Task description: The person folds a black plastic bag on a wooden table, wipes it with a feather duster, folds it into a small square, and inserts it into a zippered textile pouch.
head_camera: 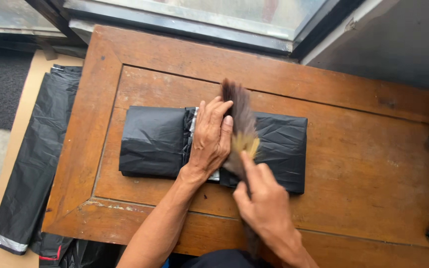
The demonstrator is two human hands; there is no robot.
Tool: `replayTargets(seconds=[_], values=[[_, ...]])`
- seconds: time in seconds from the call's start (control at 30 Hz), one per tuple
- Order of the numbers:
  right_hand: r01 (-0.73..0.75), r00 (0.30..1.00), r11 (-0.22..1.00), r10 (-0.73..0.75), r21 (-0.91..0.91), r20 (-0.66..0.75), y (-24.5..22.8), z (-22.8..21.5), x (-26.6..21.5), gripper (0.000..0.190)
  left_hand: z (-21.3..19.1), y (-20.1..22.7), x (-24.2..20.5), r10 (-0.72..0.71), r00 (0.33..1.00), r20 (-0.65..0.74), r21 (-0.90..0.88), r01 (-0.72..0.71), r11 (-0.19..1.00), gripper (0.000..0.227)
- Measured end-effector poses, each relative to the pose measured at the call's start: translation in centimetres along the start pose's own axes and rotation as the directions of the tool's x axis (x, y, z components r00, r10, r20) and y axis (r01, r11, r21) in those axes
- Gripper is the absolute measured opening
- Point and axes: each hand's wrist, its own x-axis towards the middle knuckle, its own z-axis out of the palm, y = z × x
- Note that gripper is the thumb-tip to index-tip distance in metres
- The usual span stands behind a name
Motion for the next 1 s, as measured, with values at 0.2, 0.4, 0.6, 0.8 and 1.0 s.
replayTargets(seconds=[0.2, 0.4, 0.6, 0.8, 1.0], values=[[0.016, 0.906, 0.999, 0.007, 0.05, -0.424, 0.5, -1.3, 4.4, 0.059, -0.7, 1.0, -0.2, 0.04, 0.999, -0.01, -0.041, -0.04, 0.998, 0.028], [-0.107, 0.941, 0.991, 0.074, -0.084, -0.329, -0.4, 2.4, 7.1, 0.047, -3.8, 4.1, -1.7, -0.053, 0.989, -0.139, -0.19, 0.026, 0.982, 0.03], [-0.053, 0.942, 0.997, 0.033, -0.054, -0.334, -0.8, 2.2, 7.1, 0.052, -7.7, 6.7, -10.7, -0.427, 0.878, -0.215, -0.224, 0.382, 0.897, 0.039], [-0.055, 0.948, 0.998, 0.044, -0.025, -0.315, -0.5, 2.1, 7.0, 0.054, -8.0, 6.3, -12.6, -0.814, 0.538, -0.219, -0.814, 0.36, 0.456, 0.076], [-0.096, 0.96, 0.992, 0.114, 0.079, -0.255, 0.1, 1.7, 7.4, 0.057, -9.4, 2.4, -9.4, -0.947, 0.32, -0.022, -0.942, 0.312, 0.127, 0.079]])
